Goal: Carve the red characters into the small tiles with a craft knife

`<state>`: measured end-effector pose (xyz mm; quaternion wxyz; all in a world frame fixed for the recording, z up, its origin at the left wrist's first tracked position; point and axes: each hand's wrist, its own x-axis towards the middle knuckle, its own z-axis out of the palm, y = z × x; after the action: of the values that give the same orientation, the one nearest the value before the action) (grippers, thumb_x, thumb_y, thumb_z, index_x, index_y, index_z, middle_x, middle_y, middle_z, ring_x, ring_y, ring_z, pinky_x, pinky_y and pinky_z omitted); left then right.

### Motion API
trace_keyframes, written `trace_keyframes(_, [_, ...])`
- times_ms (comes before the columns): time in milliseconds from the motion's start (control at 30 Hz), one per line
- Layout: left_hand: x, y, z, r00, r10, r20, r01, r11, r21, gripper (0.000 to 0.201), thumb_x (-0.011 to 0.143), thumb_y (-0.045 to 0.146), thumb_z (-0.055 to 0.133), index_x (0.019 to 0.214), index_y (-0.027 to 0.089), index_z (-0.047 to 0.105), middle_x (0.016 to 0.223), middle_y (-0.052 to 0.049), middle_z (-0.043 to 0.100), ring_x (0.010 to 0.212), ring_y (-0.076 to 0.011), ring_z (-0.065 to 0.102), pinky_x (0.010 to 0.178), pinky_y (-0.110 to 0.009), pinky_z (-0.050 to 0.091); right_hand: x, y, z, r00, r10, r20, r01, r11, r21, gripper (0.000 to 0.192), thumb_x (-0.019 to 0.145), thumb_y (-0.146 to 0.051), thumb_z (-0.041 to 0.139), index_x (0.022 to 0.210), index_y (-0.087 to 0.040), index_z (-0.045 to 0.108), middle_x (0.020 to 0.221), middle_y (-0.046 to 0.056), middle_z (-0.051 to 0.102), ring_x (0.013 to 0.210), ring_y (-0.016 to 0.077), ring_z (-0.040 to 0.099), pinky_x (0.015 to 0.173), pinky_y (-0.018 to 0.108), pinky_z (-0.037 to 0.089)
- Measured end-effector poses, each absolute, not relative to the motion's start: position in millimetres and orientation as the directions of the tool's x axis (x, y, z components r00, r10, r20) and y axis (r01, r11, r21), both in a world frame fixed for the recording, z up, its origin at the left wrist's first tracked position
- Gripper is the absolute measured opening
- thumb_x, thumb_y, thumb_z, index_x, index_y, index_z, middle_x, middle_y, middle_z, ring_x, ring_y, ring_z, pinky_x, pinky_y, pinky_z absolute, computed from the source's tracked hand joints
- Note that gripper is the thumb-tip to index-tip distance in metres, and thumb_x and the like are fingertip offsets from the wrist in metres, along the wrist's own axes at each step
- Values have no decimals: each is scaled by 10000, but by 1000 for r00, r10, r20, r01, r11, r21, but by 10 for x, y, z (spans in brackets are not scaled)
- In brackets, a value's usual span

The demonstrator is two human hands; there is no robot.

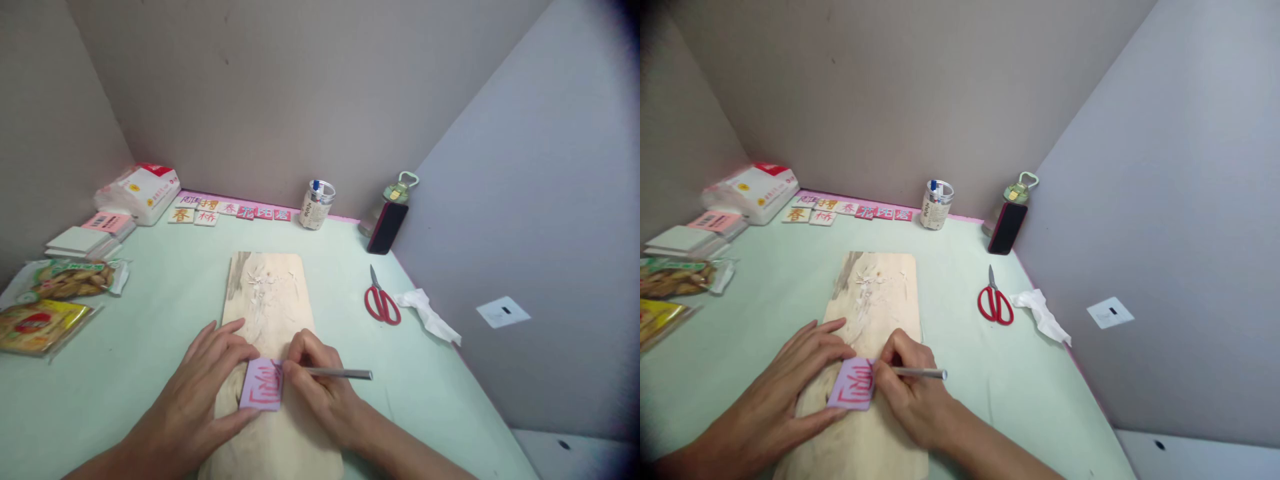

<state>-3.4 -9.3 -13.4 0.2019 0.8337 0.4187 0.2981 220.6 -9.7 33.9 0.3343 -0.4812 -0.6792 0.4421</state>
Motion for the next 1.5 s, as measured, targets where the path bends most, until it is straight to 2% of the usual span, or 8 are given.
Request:
trace_keyframes(500, [-55, -77, -139, 490, 812, 317, 588, -576, 568, 404, 839, 331, 695, 1186, 304, 488, 1144, -27, 631, 1402, -319, 414, 1179, -553, 226, 2226, -83, 302, -318, 947, 51, 337, 163, -927, 201, 934, -263, 502, 757, -223, 417, 661, -52, 443, 604, 127, 401, 579, 269, 313])
trace_keyframes(767, [-80, -75, -152, 516, 789, 332, 607, -611, 507, 404, 851, 359, 694, 1199, 298, 498, 1139, -22, 644, 1396, -314, 435, 1173, -570, 253, 2217, -103, 304, -307, 949, 77, 371, 194, -908, 209, 941, -263, 505, 759, -223, 413, 647, -58, 431, 585, 120, 395, 564, 259, 308])
trace_keyframes(1033, [-96, -110, -148, 534, 769, 352, 599, -637, 485, 477, 821, 455, 754, 1180, 283, 490, 1095, -18, 668, 1367, -309, 471, 1192, -565, 189, 2196, -109, 326, -297, 949, 107, 409, 228, -884, 191, 923, -224, 521, 754, -217, 431, 626, -63, 438, 543, 104, 383, 536, 244, 303])
trace_keyframes(1133, [-102, -109, -172, 555, 752, 356, 574, -655, 490, 532, 830, 455, 751, 1244, 283, 465, 1107, -25, 684, 1333, -284, 511, 1213, -537, 159, 2191, -105, 339, -290, 951, 107, 402, 222, -888, 199, 918, -225, 528, 744, -216, 431, 626, -62, 443, 542, 102, 384, 527, 238, 306])
trace_keyframes(1300, [-70, -84, -215, 545, 760, 353, 566, -644, 514, 524, 930, 311, 636, 1396, 300, 397, 1174, -23, 692, 1273, -241, 559, 1210, -509, 203, 2189, -114, 354, -289, 954, 77, 411, 197, -890, 186, 915, -206, 531, 750, -213, 444, 625, -65, 450, 536, 95, 384, 520, 229, 307])
trace_keyframes(1500, [-45, -28, -177, 573, 754, 321, 558, -646, 521, 479, 952, 323, 613, 1394, 338, 429, 1114, 2, 707, 1238, -252, 564, 1201, -559, 178, 2154, -125, 353, -242, 968, 69, 430, 171, -887, 201, 891, -214, 549, 731, -217, 426, 607, -67, 457, 521, 94, 384, 511, 225, 307])
